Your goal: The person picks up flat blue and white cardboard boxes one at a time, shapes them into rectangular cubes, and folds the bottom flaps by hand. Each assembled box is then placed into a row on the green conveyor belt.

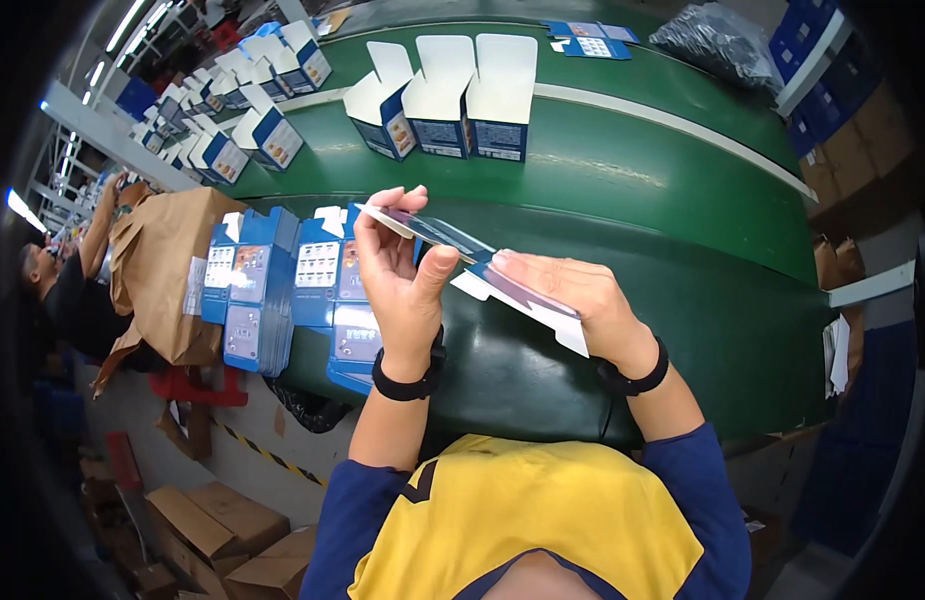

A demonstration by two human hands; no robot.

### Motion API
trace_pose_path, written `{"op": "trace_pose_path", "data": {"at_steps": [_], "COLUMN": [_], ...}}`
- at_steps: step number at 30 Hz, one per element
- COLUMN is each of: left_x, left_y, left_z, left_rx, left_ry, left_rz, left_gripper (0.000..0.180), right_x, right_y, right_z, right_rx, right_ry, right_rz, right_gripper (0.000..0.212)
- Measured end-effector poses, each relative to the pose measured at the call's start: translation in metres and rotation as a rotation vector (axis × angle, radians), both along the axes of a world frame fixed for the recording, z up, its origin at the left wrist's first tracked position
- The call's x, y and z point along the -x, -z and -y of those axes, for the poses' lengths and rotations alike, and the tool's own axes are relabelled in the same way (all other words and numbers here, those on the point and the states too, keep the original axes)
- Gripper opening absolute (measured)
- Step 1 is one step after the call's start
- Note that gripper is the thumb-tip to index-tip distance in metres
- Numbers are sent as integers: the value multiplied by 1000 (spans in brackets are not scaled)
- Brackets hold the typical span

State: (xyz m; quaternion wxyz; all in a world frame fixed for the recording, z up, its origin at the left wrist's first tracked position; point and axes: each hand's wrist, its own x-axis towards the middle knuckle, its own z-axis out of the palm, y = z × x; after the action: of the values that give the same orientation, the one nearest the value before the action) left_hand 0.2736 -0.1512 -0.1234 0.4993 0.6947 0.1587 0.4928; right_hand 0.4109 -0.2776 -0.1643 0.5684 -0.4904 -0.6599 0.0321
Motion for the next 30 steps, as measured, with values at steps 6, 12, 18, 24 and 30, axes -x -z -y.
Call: {"op": "trace_pose_path", "data": {"at_steps": [6,12,18,24,30], "left_x": [2,-12,0,9,24], "left_y": [24,14,26,37,35], "left_z": [-1,20,65,15,3], "left_rx": [311,503,-22,-383,-600], "left_ry": [149,311,708,453,313], "left_rz": [174,40,-378,-717,-601], "left_gripper": [51,67,96,115,115], "right_x": [3,1,-6,-8,3], "right_y": [-8,3,16,-3,-26], "right_z": [1,5,-4,16,28], "right_rx": [-55,28,61,1,46], "right_ry": [-132,-40,-18,-8,-279], "right_rz": [-53,-498,-881,-802,-909], "right_gripper": [59,100,145,144,136]}}
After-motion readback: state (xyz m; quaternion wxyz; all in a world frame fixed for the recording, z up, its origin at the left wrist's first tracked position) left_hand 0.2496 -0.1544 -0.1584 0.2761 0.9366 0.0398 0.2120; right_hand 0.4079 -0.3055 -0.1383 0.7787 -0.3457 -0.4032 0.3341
